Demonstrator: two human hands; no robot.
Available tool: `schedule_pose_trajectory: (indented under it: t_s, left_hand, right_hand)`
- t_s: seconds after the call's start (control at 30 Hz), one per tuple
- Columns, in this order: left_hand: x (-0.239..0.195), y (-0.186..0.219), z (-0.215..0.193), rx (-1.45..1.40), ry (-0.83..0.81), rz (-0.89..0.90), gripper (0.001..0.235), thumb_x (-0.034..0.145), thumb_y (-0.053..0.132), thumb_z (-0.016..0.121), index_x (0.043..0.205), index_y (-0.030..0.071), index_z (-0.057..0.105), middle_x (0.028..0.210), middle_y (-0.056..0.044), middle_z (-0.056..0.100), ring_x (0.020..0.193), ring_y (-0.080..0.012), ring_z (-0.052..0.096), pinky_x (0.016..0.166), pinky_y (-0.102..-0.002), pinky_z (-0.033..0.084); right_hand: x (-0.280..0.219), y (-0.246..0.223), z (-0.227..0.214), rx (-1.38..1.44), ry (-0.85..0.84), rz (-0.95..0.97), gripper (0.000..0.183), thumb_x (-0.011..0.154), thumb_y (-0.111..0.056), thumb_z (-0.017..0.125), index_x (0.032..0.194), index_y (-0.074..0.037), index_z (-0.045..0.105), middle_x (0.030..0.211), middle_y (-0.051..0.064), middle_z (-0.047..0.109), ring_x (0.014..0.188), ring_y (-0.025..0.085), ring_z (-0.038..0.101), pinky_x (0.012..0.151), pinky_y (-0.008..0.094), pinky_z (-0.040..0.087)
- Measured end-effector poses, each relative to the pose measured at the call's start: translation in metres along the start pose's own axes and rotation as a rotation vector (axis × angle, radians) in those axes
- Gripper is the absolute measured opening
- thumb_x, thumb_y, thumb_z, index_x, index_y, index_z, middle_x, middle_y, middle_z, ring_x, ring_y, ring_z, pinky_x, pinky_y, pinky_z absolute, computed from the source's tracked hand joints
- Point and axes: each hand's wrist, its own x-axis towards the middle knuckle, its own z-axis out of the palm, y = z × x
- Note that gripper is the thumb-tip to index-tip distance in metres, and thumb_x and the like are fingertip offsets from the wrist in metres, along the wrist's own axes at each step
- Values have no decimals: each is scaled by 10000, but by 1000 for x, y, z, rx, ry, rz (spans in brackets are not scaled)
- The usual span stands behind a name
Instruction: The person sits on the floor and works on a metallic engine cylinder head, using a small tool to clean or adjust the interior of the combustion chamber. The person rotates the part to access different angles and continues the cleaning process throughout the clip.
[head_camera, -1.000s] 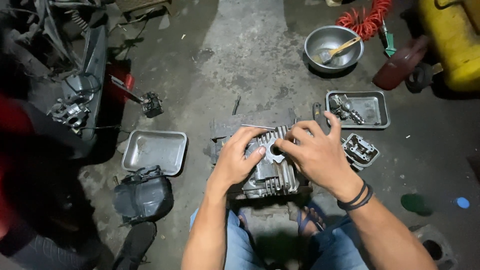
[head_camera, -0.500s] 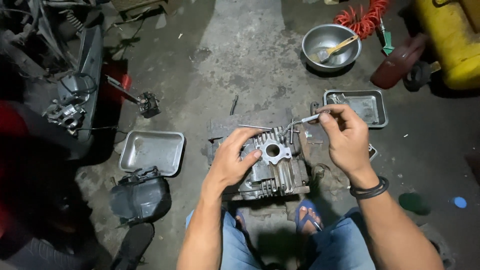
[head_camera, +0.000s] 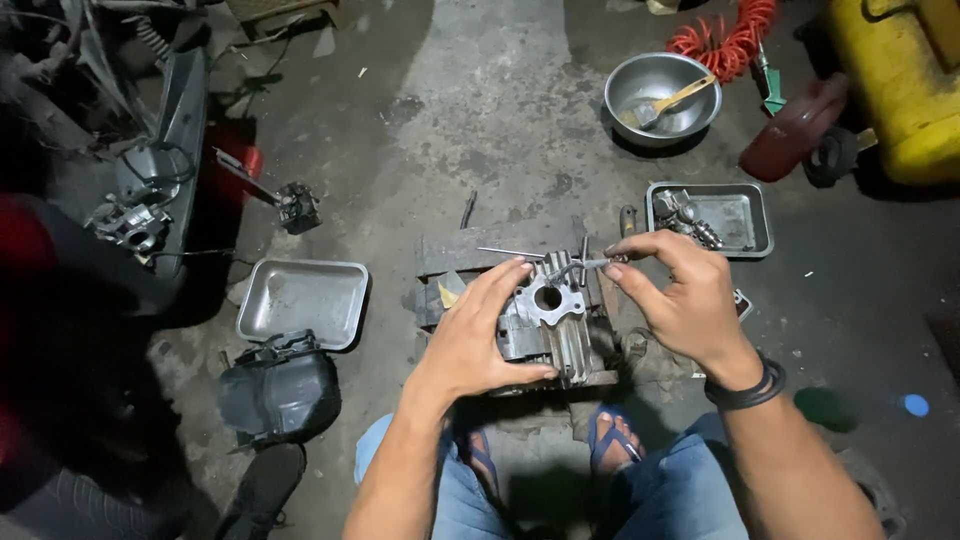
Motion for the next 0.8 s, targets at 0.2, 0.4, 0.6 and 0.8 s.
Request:
schedule_pose_trajectory:
  t_s: [0.2, 0.4, 0.6, 0.8]
  left_hand:
    - [-7, 6, 8, 87, 66, 84, 965, 666, 600, 803, 1388, 36, 500, 1432, -215, 554, 1261, -432, 578, 1069, -526, 480]
    - [-11, 8, 15, 151, 133, 117, 892, 685, 582, 807, 1368, 83, 526, 1438, -130, 547, 1274, -384, 580, 1048, -485, 503]
    - [-9, 7, 14, 143, 121, 87, 843, 662, 584, 815, 1324, 121, 573, 1429, -95, 560, 1246, -361, 605, 980, -469, 546]
    - [-9, 7, 16, 167, 128, 107, 840, 651, 569, 824, 1317, 119, 577, 1419, -108, 570, 1212, -383, 621, 966, -468, 549]
  right_hand:
    - [2, -17, -10, -97, -89, -163, 143, 931, -213, 751, 993, -84, 763, 875, 97, 773, 875, 286, 738, 952, 446, 530]
    - [-3, -37, 5, -299, -347, -252, 207, 964, -301, 665, 1040, -134, 762, 906, 69, 781, 926, 264, 739, 1025, 514, 469]
    - [-14, -17, 6, -359, -246, -213, 200, 977, -345, 659, 1081, -190, 731, 879, -6, 757, 890, 203, 725, 1040, 443, 453]
    - [-9, -18, 12, -285, -247, -182, 183, 984, -312, 647, 1094, -200, 741, 810, -15, 717, 851, 204, 708, 947, 396, 492]
